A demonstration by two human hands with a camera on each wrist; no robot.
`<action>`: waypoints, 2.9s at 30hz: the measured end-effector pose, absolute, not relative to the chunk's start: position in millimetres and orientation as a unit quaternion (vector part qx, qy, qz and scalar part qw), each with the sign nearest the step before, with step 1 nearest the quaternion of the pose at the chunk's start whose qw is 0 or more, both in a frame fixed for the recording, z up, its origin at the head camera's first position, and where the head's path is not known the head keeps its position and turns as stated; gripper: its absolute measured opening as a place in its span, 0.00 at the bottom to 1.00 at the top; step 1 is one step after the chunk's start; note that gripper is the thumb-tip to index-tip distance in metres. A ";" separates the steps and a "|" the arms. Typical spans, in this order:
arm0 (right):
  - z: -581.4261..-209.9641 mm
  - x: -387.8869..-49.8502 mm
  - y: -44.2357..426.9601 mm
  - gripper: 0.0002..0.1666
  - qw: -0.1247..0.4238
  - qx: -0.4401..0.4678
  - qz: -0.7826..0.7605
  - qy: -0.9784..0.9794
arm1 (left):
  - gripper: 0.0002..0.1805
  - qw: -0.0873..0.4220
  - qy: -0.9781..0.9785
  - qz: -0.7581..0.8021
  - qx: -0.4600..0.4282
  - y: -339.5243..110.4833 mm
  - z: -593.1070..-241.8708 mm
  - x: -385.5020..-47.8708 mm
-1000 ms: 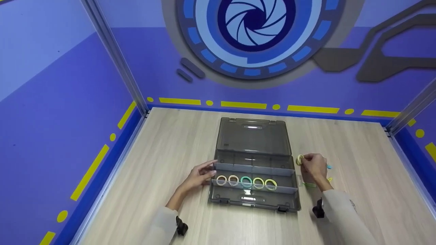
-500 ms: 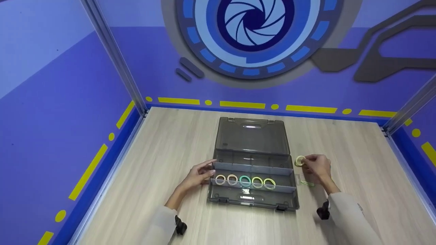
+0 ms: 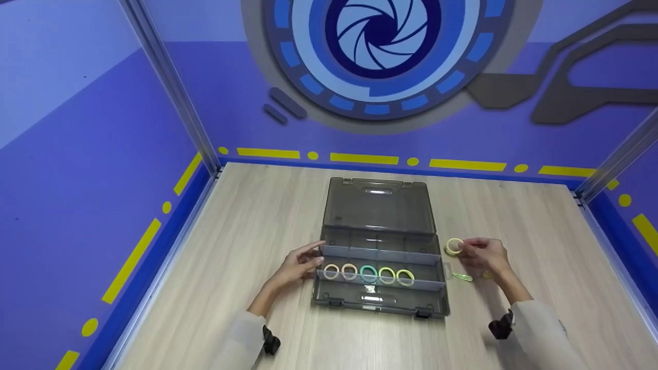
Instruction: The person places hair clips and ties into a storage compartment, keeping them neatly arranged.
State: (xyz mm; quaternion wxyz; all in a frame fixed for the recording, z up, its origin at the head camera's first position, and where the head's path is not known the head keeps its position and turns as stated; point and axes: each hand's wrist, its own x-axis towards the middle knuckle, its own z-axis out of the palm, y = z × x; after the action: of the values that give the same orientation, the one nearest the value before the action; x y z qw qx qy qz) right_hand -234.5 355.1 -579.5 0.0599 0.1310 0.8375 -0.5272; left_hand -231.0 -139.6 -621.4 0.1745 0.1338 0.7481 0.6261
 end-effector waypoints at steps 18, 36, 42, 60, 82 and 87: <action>-553.1 -207.3 357.7 0.27 0.078 0.096 -0.561 0.818 | 0.29 0.160 0.755 0.619 0.144 -138.6 -621.0 -232.7; -543.4 -187.3 330.8 0.24 0.085 0.023 -0.589 0.803 | 0.29 0.156 0.753 0.619 0.158 -138.9 -622.2 -232.6; -549.6 -185.9 313.8 0.21 0.085 0.007 -0.548 0.832 | 0.29 0.155 0.752 0.621 0.158 -139.0 -620.1 -231.6; -567.6 -186.2 280.1 0.03 -0.018 -0.067 -0.353 0.933 | 0.28 0.151 0.756 0.618 0.155 -138.4 -621.9 -229.6; -573.7 -192.8 273.3 0.03 -0.022 -0.106 -0.271 0.957 | 0.29 0.164 0.752 0.624 0.135 -137.8 -619.8 -231.2; -576.3 -193.7 272.2 0.03 -0.024 -0.110 -0.254 0.961 | 0.29 0.168 0.746 0.631 0.134 -139.5 -619.3 -231.5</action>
State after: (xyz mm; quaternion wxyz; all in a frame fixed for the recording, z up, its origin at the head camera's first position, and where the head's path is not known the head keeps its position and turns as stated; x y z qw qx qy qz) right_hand -193.7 272.2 -576.3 -0.0241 -0.1097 0.9606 -0.2542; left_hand -231.5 -139.5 -619.3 0.1685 0.1337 0.7457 0.6306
